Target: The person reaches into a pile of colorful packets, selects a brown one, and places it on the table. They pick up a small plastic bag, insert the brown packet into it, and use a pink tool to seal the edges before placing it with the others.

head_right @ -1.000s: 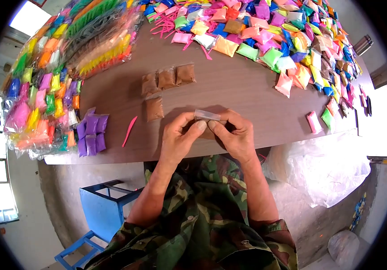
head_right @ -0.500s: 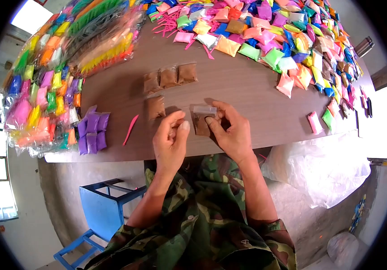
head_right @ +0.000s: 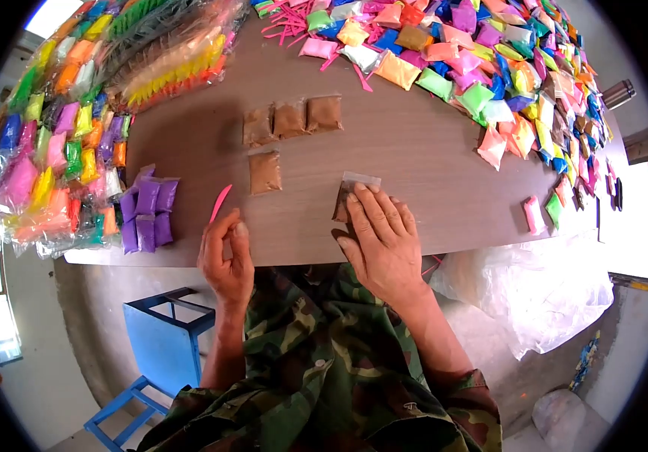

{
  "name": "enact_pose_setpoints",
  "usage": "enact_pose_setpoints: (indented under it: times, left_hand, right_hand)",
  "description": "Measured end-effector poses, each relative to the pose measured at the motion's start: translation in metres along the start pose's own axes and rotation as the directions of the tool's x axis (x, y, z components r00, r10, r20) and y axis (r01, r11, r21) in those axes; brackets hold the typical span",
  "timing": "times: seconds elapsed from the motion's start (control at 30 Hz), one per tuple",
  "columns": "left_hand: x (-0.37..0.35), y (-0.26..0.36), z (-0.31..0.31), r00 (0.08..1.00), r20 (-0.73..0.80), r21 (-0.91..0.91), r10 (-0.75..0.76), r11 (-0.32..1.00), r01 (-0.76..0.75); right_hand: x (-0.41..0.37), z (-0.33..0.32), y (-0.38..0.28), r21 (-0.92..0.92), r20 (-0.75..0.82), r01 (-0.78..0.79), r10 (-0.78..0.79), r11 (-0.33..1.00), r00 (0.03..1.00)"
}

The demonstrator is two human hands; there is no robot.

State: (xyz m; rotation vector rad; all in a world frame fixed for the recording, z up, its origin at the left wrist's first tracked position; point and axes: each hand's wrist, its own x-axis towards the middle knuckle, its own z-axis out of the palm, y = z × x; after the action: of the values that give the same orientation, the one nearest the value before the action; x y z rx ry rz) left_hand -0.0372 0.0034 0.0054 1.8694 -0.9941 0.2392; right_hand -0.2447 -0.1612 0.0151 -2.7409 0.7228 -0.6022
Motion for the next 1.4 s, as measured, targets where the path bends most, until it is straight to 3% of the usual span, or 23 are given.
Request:
enact_pose_setpoints:
  times: [0.2, 0.33, 0.53, 0.7, 1.13, 1.2, 1.4]
  left_hand:
    - [0.016, -0.036, -0.011, 0.983, -0.051, 0.292, 0.177, 0.944, -0.155]
    - [0.015, -0.033, -0.008, 0.99, -0.005, 0.345, 0.14, 0.929, -0.13]
    - [0.012, -0.038, -0.016, 0.996, -0.058, 0.245, 0.065, 0.968, -0.049]
    - [0.012, -0.04, -0.014, 0.996, -0.062, 0.265, 0.071, 0.963, -0.052]
    - [0.01, -0.045, -0.01, 0.996, -0.084, 0.269, 0.043, 0.963, -0.019]
    - [0.01, -0.045, -0.01, 0.996, -0.077, 0.273, 0.047, 0.962, -0.025]
    - [0.017, -0.041, -0.006, 0.998, -0.061, 0.243, -0.035, 0.969, 0.048]
  right_hand:
    - [0.003, 0.007, 0.004, 0.012, -0.066, 0.036, -0.035, 0.999, 0.997]
    - [0.005, 0.003, 0.001, -0.005, -0.04, 0.039, -0.039, 0.999, 0.998]
    - [0.006, -0.004, -0.003, 0.113, -0.081, -0.023, 0.032, 0.993, 0.996]
    - [0.007, 0.001, 0.004, 0.014, -0.005, 0.009, -0.009, 1.0, 1.0]
    - [0.013, -0.01, 0.001, 0.042, -0.047, 0.027, -0.025, 0.999, 0.999]
    - [0.013, -0.014, -0.001, 0.027, 0.027, 0.09, -0.091, 0.996, 0.996]
    - [0.012, 0.001, 0.004, 0.038, -0.05, 0.095, -0.093, 0.995, 0.994]
